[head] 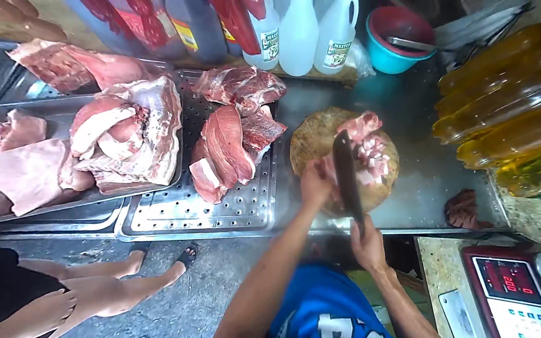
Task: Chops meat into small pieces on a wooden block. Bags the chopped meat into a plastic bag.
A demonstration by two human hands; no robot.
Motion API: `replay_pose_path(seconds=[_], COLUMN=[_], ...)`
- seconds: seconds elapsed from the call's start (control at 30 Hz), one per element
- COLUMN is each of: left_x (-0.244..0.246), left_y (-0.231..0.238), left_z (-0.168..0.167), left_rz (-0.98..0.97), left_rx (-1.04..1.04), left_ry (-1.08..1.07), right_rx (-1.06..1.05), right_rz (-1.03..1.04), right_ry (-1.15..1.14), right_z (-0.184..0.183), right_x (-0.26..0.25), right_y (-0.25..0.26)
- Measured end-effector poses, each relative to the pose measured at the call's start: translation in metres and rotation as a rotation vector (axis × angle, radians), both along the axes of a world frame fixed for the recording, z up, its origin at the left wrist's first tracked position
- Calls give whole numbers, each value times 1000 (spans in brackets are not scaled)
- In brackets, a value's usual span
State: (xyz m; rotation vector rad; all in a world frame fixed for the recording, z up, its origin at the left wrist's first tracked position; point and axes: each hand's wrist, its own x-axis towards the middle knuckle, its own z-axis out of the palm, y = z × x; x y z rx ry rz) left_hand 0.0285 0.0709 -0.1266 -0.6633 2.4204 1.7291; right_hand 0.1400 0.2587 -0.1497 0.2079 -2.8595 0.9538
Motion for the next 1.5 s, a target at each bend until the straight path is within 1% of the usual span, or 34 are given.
replay_pose_path(seconds=[0.1, 0.17, 0.2, 0.23, 0.3, 0.33, 0.37, 0.43, 0.47, 0.5, 0.53, 0.57, 0.63, 0.7, 0.77, 0.8, 0.87, 0.93, 1.0, 1.07, 1.13, 1.2, 1.3, 1.37, 1.5], left_x=[-6, -3, 0, 3, 3, -3, -11, -34, -45, -54, -58, -56, -39, -17, 0, 9, 23, 31, 33, 31, 31, 30, 28, 23, 10], left_y=[9, 12, 10, 7, -1, -4, -7, -8, -7, -5, -4, -3, 0, 4, 7, 8, 9, 8, 6, 5, 6, 6, -2, -7, -24], left_z=[-2, 4, 11, 20, 33, 33, 33, 32, 30, 27, 26, 26, 26, 21, 12, 5, -10, -23, -36, -44, -41, -32, -18, -15, -17], left_rz=[65, 55, 0, -94, -347, -481, -632, -932, -1042, -1096, -1093, -1043, -859, -653, -508, -448, -341, -315, -313, -287, -274, -292, -452, -488, -421], left_rx=[165, 208, 143, 0, -393, -555, -665, -771, -809, -845, -887, -922, -955, -896, -816, -763, -628, -539, -522, -536, -551, -575, -615, -671, -760], left_ry=[-48, -52, -50, -40, 32, 109, 190, 296, 304, 297, 281, 254, 126, 15, 7, 59, 234, 378, 459, 505, 506, 454, 253, 226, 350], right_rx=[-63, -111, -128, -143, -159, -163, -166, -164, -162, -160, -156, -152, -133, -107, -93, -98, -135, -196, -219, -250, -273, -251, -212, -243, -311], right_rz=[-3, -6, -16, -32, -81, -110, -139, -187, -205, -219, -228, -229, -218, -199, -169, -146, -95, -44, -6, 21, 35, 20, -43, -64, -39], right_ry=[115, 178, 211, 237, 256, 251, 233, 157, 103, 47, -6, -46, -89, -93, -69, -39, 81, 234, 373, 444, 456, 456, 427, 327, -40], right_z=[4, 10, 13, 15, 17, 16, 14, 8, 6, 3, 2, 1, 2, 8, 22, 34, 65, 97, 122, 131, 122, 108, 81, 62, 34], right_x=[-1, -4, -6, -5, -2, 0, 3, 8, 10, 12, 14, 15, 15, 11, 3, -3, -16, -26, -32, -34, -34, -34, -31, -23, 2], right_y=[6, 11, 14, 18, 28, 32, 35, 39, 40, 41, 41, 42, 43, 43, 40, 40, 38, 35, 28, 21, 20, 28, 45, 52, 54])
